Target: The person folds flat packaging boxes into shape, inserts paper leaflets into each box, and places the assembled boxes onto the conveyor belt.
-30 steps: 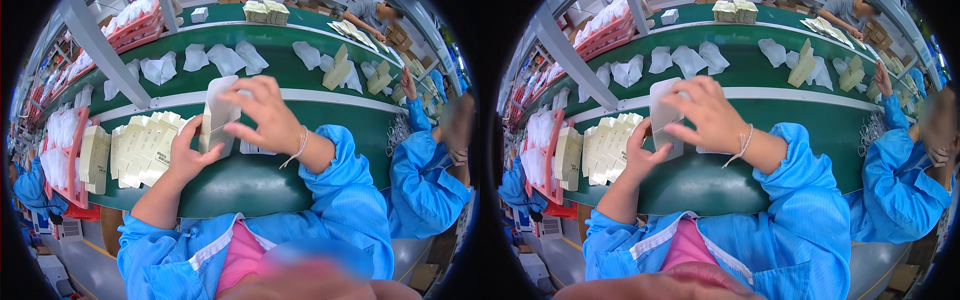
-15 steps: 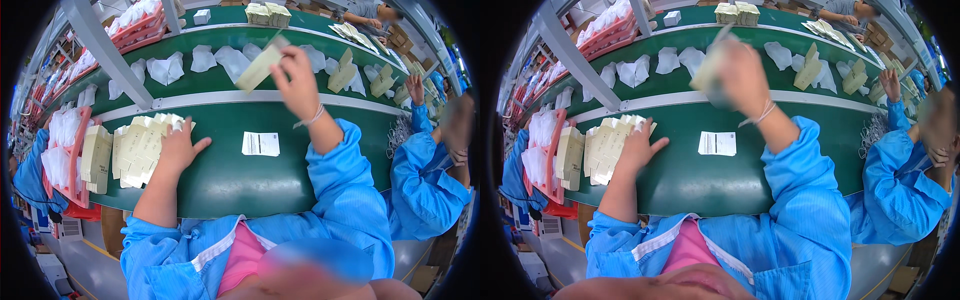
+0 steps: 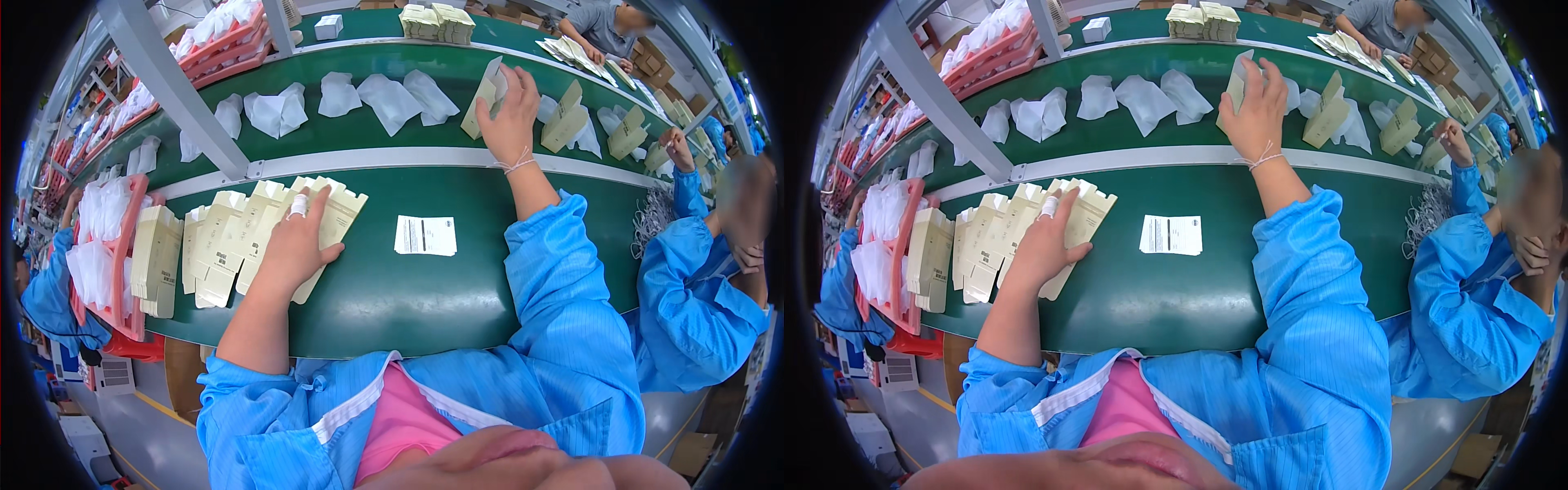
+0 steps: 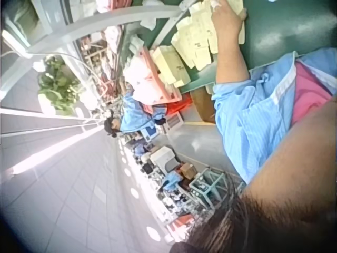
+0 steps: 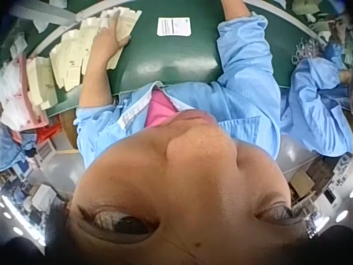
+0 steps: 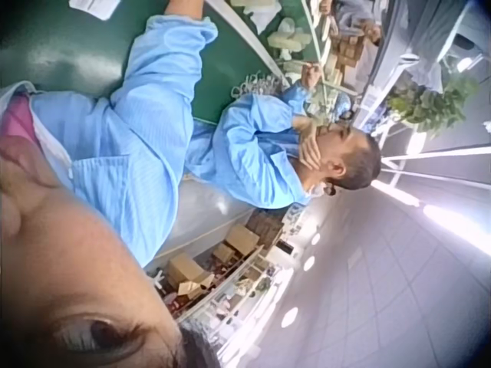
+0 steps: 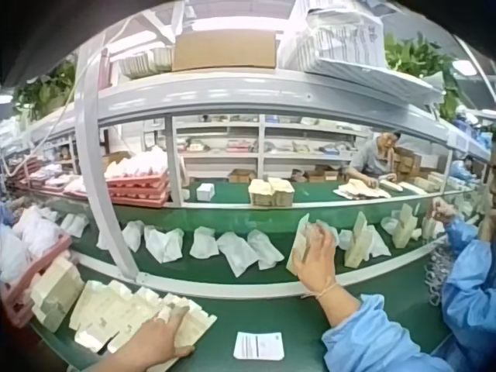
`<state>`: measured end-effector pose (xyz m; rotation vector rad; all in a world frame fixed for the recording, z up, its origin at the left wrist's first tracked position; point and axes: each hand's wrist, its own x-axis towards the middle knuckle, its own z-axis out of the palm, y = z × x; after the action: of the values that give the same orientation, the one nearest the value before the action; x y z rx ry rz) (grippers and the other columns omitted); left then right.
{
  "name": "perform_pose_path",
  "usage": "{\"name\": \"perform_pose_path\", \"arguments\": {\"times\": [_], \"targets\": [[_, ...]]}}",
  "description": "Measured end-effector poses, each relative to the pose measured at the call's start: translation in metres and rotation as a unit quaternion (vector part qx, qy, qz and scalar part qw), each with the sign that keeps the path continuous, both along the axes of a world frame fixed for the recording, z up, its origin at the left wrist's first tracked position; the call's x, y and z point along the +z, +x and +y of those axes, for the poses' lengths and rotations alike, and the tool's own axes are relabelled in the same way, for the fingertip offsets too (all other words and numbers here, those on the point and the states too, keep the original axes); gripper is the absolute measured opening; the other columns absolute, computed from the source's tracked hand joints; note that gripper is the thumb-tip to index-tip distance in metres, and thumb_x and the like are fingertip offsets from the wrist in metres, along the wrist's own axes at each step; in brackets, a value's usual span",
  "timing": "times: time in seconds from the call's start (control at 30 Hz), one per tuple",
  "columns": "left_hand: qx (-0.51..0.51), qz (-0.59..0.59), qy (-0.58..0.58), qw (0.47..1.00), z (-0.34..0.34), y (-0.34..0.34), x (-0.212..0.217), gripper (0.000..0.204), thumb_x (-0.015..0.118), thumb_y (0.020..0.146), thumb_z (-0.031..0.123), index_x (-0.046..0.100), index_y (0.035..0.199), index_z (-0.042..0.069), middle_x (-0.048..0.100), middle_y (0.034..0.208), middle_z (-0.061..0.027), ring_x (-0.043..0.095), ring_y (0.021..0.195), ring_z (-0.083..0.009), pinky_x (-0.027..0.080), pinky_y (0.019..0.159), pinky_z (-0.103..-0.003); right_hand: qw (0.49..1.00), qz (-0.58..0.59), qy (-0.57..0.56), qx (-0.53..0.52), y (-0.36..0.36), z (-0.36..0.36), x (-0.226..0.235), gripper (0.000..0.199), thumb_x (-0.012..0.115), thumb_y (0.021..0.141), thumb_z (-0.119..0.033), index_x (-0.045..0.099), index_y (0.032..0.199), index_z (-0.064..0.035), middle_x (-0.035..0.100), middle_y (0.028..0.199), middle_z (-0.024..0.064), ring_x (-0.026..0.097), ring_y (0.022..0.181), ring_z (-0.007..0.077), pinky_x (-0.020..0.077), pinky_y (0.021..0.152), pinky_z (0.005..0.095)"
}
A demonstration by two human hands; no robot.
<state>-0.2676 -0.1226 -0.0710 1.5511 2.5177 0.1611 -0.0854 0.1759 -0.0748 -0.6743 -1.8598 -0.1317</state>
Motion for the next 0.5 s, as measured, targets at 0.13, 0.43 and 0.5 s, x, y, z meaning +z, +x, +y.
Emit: {"name": "perform_pose_path", "arguments": {"times": [0.13, 0.43, 0.5], "targets": [[-0.045, 0.002, 0.015, 0.999, -0.001, 0.003, 0.004, 0.098, 0.078, 0.062, 0.028, 0.025, 0.144, 0.020, 0.035, 0.141, -0.0246, 0.055, 0.108, -0.0421, 0.049, 0.087, -0.042, 0.997, -0.017, 0.018, 0.079, -0.007, -0.016, 0.004, 0.061, 0.068, 0.074, -0.013, 0.042, 0.129, -0.0094, 0.039, 0.129, 0.0176, 0.038, 0.120, 0.0375, 0.0329, 0.102, 0.0436], [-0.099, -0.151, 0.339, 0.923, 0.003, 0.018, 0.018, 0.107, 0.079, 0.057, 0.021, 0.018, 0.145, 0.015, 0.032, 0.138, -0.0208, 0.049, 0.113, -0.0345, 0.048, 0.088, -0.040, 0.755, -0.055, -0.375, 0.535, -0.026, -0.103, 0.002, 0.099, 0.079, 0.073, -0.030, 0.014, 0.145, -0.0130, 0.034, 0.140, 0.0162, 0.035, 0.130, 0.0302, 0.0287, 0.107, 0.0417], [-0.157, -0.156, 0.359, 0.907, 0.000, 0.020, 0.016, 0.109, 0.078, 0.056, 0.020, 0.016, 0.146, 0.015, 0.036, 0.135, -0.0205, 0.049, 0.114, -0.0333, 0.046, 0.090, -0.042, 0.620, -0.036, -0.461, 0.633, -0.028, -0.127, 0.002, 0.111, 0.081, 0.070, -0.035, 0.005, 0.147, -0.0134, 0.033, 0.142, 0.0158, 0.035, 0.131, 0.0284, 0.0282, 0.108, 0.0416]]}}
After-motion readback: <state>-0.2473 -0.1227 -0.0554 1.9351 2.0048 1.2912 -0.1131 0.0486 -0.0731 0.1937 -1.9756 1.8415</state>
